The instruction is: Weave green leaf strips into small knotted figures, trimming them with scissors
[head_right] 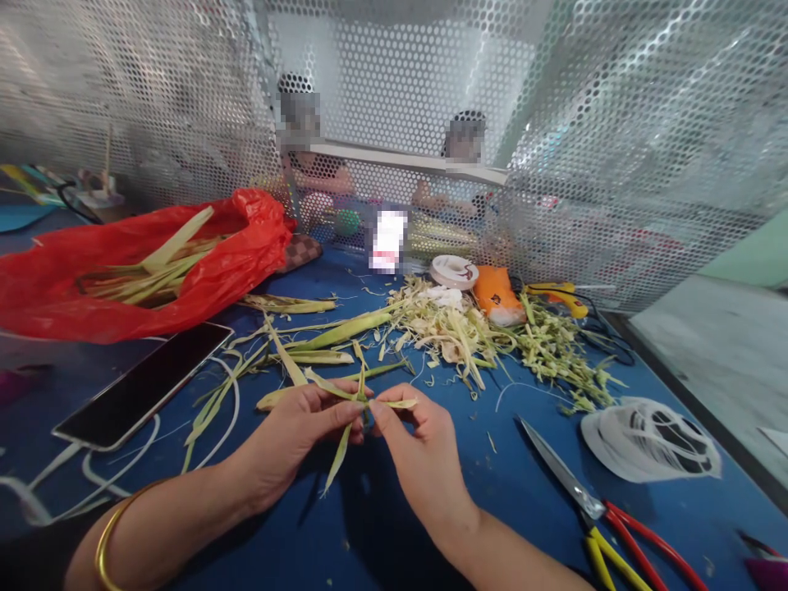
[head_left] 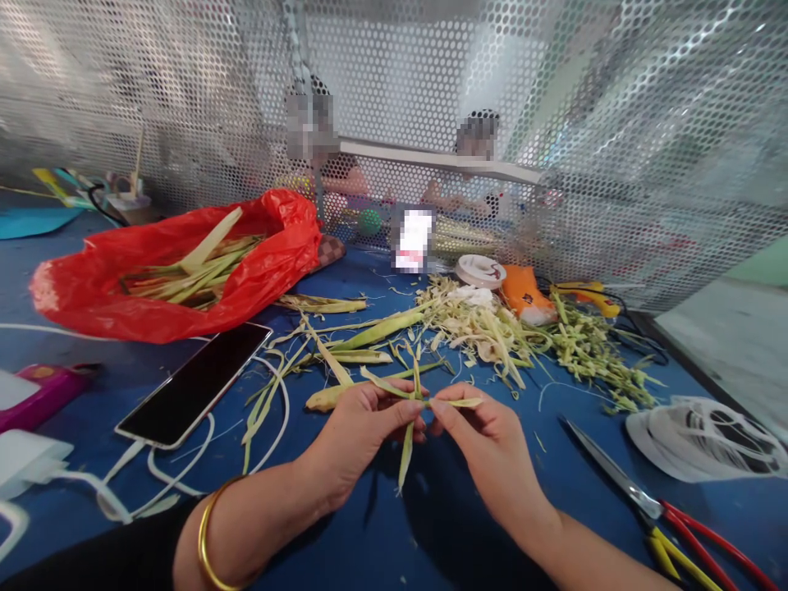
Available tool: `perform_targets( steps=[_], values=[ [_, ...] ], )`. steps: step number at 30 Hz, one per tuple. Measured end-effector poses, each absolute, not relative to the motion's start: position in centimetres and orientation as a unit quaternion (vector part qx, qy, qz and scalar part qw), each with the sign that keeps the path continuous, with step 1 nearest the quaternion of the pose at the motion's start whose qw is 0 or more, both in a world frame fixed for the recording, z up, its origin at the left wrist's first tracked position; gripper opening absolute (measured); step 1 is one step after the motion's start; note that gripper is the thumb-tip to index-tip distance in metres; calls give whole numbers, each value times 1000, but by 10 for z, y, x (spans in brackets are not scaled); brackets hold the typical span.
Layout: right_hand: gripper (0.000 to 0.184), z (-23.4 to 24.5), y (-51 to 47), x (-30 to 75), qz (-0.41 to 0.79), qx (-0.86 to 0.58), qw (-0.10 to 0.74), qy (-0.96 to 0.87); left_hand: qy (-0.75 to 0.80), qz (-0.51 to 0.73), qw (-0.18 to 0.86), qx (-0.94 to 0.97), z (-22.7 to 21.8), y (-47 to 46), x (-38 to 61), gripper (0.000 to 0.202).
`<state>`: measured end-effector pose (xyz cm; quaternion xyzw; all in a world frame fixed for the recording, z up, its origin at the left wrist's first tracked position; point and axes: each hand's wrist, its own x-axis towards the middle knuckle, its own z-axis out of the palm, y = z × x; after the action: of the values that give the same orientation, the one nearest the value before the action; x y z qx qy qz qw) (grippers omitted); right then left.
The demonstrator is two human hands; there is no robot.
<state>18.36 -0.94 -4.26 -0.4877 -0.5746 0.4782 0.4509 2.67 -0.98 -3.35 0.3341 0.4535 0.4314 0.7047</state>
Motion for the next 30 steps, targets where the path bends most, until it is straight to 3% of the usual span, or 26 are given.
perform_targets(
  steps=[8, 14, 18, 26, 30],
  values=[
    [26, -42, -9, 186, 401, -532, 433, -608, 467, 386, 697, 384, -25, -11, 28, 28],
    [20, -34, 0, 191, 476, -515, 443, -558, 481, 381, 680, 401, -31, -11, 28, 33],
    [19, -30, 1, 191, 529, -494, 400, -562, 459, 369, 684, 431, -37, -12, 29, 32],
    [21, -43, -2, 185, 515, -515, 449, -518, 438, 341, 711, 431, -42, -15, 30, 33],
    [23, -40, 1, 188, 536, -497, 433, -526, 441, 347, 713, 420, -40, -14, 29, 31]
  ],
)
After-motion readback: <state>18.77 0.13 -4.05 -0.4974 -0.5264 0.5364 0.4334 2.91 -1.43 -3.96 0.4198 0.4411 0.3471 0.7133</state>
